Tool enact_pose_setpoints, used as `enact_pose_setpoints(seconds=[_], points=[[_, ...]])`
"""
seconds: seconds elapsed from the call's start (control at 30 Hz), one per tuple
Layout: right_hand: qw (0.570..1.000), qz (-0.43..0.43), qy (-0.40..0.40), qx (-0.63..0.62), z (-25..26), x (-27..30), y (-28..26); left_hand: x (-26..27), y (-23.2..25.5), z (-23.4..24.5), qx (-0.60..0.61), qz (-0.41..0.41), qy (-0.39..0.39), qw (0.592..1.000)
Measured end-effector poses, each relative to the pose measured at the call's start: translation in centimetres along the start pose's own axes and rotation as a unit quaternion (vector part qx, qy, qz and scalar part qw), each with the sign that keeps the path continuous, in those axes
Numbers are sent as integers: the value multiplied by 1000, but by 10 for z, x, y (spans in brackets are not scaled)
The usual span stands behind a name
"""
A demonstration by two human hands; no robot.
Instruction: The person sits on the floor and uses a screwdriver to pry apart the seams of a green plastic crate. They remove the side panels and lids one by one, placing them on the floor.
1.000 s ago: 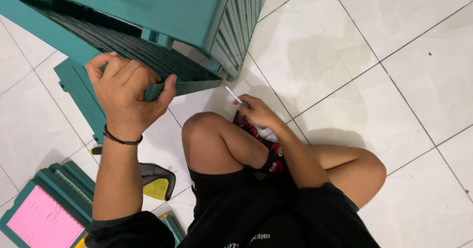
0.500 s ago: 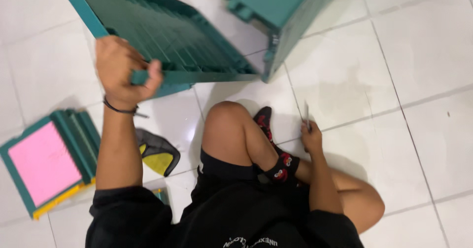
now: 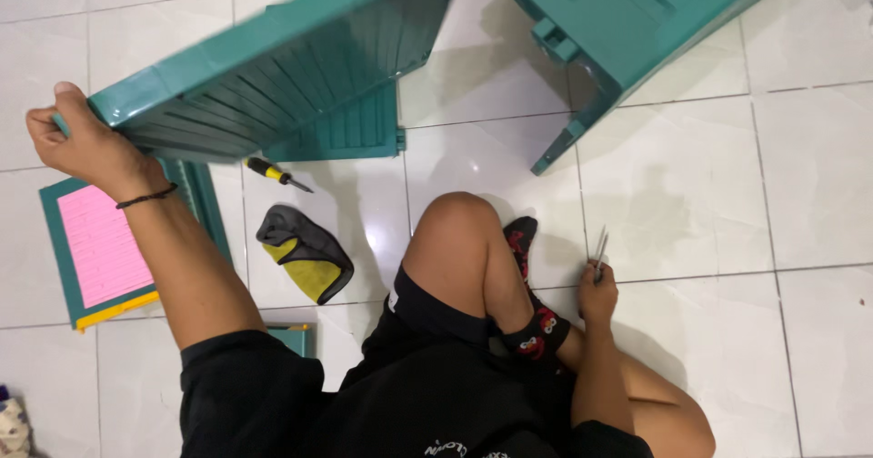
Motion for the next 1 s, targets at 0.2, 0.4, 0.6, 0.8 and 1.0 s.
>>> enact_pose_setpoints(seconds=[0.2,0.4,0.6,0.8,1.0], points=[[993,105,42,39,1,7,-10,-8,-13,26,-7,145,88,985],[1000,-3,-2,-20,0,6,-8,7,-17,34,-55,111,-70,990],[985,86,62,136,-2,16,-22,28,-24,46,-51,114,-53,991],[965,123,108,207,-2,19,-26,58,-30,46,93,189,59,976],[957,112,130,233,2,15,-26,106,-42,57,162,227,90,956]])
Point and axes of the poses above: each hand's wrist, its own x-axis away from the middle knuckle, its own z-axis out of the back of the hand, y = z × x, the point moved 4 cm from there along -x, towards the middle knuckle, and after that the axes turned 8 degrees about -y, right-handed, at the moved point
